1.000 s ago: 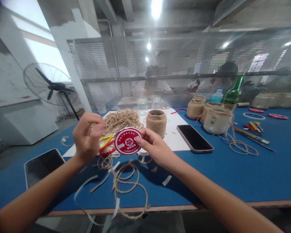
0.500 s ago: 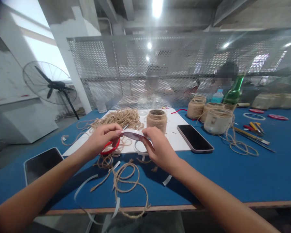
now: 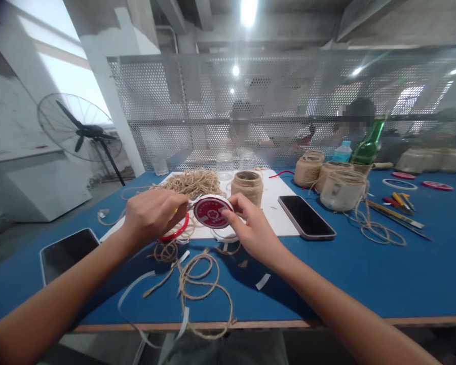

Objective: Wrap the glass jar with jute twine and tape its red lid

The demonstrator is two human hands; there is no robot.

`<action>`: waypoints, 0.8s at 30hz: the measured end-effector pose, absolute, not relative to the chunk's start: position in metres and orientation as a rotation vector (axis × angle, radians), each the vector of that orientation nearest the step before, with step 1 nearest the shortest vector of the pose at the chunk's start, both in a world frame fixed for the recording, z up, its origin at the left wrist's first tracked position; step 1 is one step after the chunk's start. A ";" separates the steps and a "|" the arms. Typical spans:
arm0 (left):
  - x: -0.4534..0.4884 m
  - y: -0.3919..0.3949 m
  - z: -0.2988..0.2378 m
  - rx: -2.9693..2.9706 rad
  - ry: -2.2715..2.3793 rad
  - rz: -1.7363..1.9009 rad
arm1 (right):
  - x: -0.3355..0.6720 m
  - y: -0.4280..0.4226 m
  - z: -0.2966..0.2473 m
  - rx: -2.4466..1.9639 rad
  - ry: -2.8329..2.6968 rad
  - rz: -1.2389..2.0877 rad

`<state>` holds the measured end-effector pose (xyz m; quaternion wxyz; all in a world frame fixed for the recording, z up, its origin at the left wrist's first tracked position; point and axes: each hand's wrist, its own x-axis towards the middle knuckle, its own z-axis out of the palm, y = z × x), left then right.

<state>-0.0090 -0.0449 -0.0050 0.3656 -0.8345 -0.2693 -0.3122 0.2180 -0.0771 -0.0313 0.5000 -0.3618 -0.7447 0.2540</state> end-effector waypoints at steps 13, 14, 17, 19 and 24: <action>0.003 -0.041 -0.002 -3.275 -1.548 -1.486 | 0.224 -0.082 -0.028 -0.961 -1.968 0.183; 0.004 -0.041 -0.003 -3.315 -1.599 -1.520 | 0.223 -0.082 -0.029 -0.966 -1.989 0.139; 0.007 -0.042 -0.006 -3.382 -1.749 -1.632 | 0.224 -0.081 -0.031 -0.960 -2.035 0.032; 0.008 -0.043 -0.007 -3.413 -1.780 -1.765 | 0.224 -0.081 -0.032 -0.931 -2.055 -0.047; 0.011 -0.047 -0.005 -3.253 -1.600 -2.072 | 0.223 -0.078 -0.032 -0.880 -2.074 -0.220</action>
